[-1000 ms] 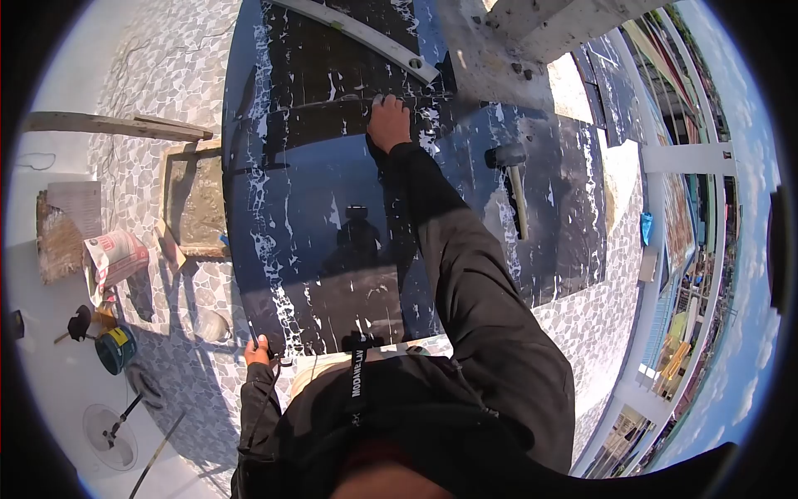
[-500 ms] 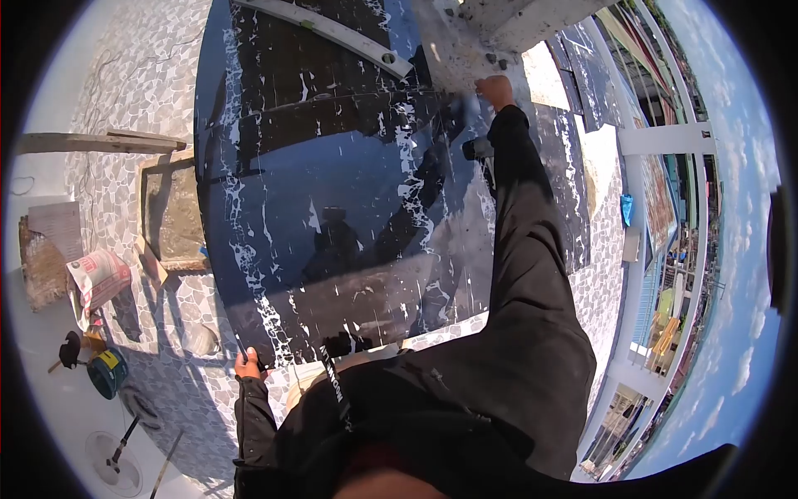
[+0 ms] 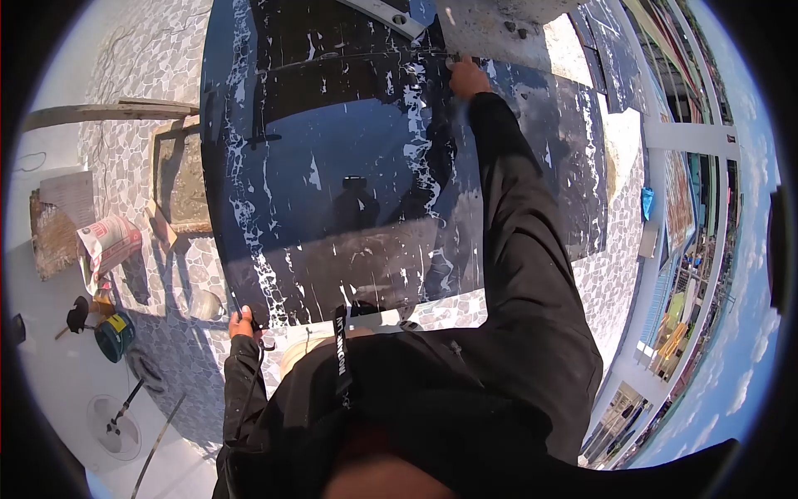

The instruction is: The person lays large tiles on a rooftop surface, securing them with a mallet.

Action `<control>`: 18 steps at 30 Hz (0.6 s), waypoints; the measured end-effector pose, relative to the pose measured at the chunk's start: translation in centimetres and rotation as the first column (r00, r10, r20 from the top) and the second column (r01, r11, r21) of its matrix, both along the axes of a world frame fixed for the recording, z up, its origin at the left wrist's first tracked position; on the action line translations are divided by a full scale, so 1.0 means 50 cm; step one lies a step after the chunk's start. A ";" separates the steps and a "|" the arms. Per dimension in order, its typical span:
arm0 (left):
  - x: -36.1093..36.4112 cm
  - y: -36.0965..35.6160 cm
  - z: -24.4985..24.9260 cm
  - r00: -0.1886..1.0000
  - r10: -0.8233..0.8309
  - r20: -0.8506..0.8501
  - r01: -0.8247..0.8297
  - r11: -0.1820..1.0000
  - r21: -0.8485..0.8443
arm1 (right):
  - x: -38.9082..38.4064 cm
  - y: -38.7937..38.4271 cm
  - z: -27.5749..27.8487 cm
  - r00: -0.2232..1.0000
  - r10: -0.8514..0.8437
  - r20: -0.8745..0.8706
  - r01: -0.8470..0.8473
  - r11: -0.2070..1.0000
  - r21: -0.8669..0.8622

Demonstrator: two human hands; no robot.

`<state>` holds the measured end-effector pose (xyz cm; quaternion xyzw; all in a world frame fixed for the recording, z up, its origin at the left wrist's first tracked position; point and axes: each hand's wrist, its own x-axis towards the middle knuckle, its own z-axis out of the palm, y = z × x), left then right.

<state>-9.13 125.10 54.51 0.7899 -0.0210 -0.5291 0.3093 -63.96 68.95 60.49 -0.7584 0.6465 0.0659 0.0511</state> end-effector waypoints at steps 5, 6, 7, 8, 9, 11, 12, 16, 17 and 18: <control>-0.001 -0.013 -0.008 0.998 0.012 0.064 -0.015 0.999 0.037 | -0.015 0.121 0.006 1.000 0.012 -0.024 -0.013 1.000 -0.016; 0.001 -0.009 -0.007 0.999 0.034 0.028 -0.034 0.999 0.018 | -0.023 0.149 -0.001 0.998 0.047 -0.031 -0.047 0.999 -0.004; 0.002 -0.012 -0.011 0.998 0.058 -0.010 -0.058 0.998 -0.012 | -0.037 0.178 0.001 0.996 0.083 -0.041 -0.084 0.996 -0.003; 0.018 -0.007 -0.036 0.998 0.044 -0.036 -0.045 0.999 -0.007 | -0.049 0.216 0.005 0.996 0.063 -0.056 -0.063 0.998 0.002; 0.017 -0.008 -0.033 0.999 0.034 0.006 -0.035 0.999 0.011 | -0.054 0.264 0.006 0.996 0.084 -0.024 -0.084 0.996 -0.001; 0.027 -0.007 -0.039 0.999 -0.007 -0.045 0.005 1.000 -0.026 | -0.067 0.356 0.016 0.993 0.120 0.013 -0.120 0.993 0.010; 0.031 -0.007 -0.041 0.999 -0.027 -0.047 0.026 0.999 -0.028 | -0.074 0.410 0.017 0.992 0.127 0.000 -0.127 0.992 0.002; 0.046 -0.016 -0.064 1.000 -0.021 -0.018 0.021 1.000 -0.010 | -0.144 0.595 0.026 0.965 0.205 0.164 -0.230 0.962 0.146; 0.049 -0.019 -0.074 1.000 -0.016 0.015 0.016 1.000 0.008 | -0.147 0.639 0.069 0.986 0.006 0.169 -0.074 0.915 0.398; 0.061 -0.014 -0.078 0.999 -0.051 0.010 0.050 0.999 0.011 | -0.150 0.687 0.076 0.986 -0.029 0.165 -0.040 0.915 0.401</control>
